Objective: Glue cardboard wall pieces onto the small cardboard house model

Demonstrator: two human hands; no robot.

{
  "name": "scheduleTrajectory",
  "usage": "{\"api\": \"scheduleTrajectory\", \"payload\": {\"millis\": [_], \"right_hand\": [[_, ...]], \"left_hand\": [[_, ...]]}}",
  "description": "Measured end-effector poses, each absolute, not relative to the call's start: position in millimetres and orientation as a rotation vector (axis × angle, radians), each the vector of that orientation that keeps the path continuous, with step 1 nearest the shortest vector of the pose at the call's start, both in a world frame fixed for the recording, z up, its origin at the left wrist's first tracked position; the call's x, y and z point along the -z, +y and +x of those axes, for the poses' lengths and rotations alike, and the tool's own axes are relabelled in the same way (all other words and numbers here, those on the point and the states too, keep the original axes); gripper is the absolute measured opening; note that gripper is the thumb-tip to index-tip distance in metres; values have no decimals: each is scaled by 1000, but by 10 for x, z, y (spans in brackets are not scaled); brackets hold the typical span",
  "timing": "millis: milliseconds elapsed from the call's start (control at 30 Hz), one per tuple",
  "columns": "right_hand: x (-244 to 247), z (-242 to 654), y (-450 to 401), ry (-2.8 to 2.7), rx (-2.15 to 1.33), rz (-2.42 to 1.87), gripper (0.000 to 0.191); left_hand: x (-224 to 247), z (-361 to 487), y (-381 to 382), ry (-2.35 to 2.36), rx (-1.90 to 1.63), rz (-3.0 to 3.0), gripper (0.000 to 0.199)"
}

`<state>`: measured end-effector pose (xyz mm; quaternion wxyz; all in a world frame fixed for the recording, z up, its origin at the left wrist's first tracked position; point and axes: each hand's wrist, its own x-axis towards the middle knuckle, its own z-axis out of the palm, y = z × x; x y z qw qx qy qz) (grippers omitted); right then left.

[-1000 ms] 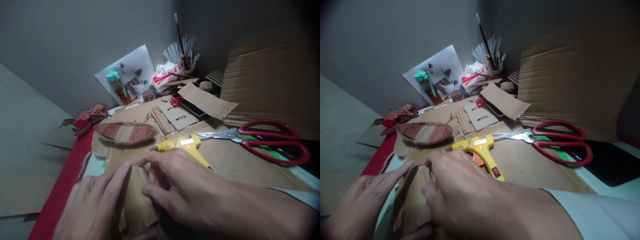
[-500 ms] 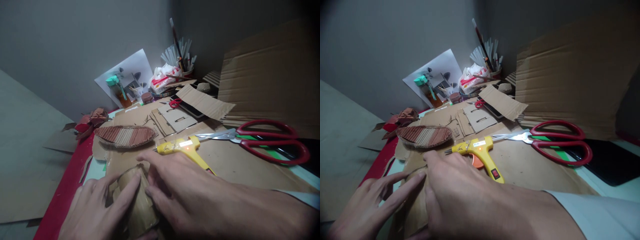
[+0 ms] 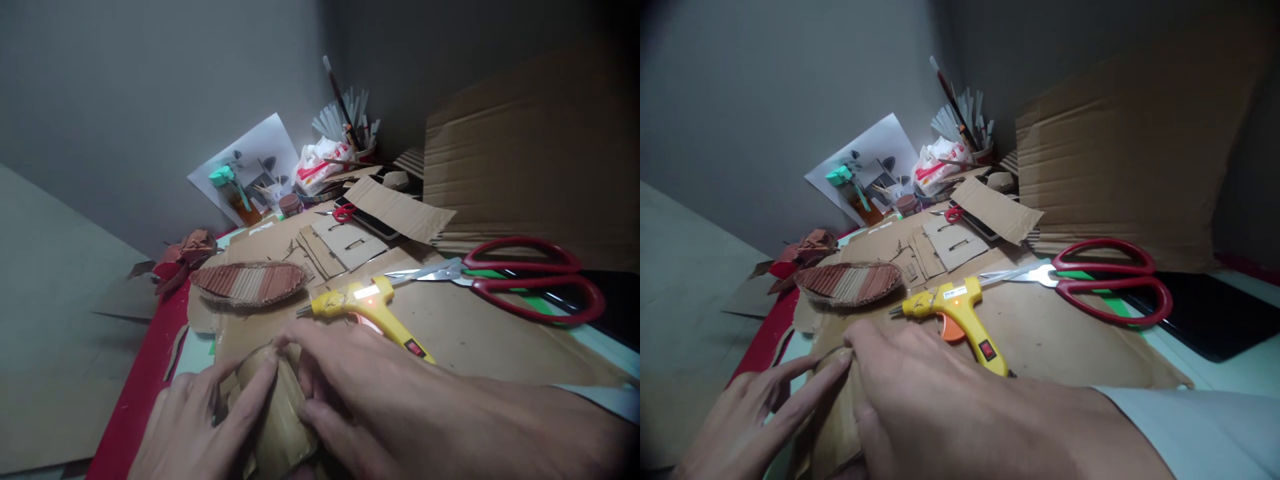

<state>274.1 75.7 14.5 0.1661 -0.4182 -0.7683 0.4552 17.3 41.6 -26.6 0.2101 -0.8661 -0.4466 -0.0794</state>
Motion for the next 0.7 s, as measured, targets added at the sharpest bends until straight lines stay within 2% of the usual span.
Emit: {"api": "scheduleTrajectory", "payload": {"millis": [67, 200, 333, 700], "right_hand": [[-165, 2709, 773, -2237, -1297, -1163, 25], [-209, 2676, 790, -2283, -1280, -1101, 13], [-230, 2746, 715, -2277, -1103, -1029, 13], [-129, 2656, 695, -2062, -1018, -1115, 13]], "left_hand": [[273, 164, 425, -1236, 206, -2407, 84], [276, 154, 436, -1223, 228, -2413, 85], [279, 159, 438, -1220, 269, -2421, 81], [266, 254, 395, -1339, 388, -2463, 76]]}}
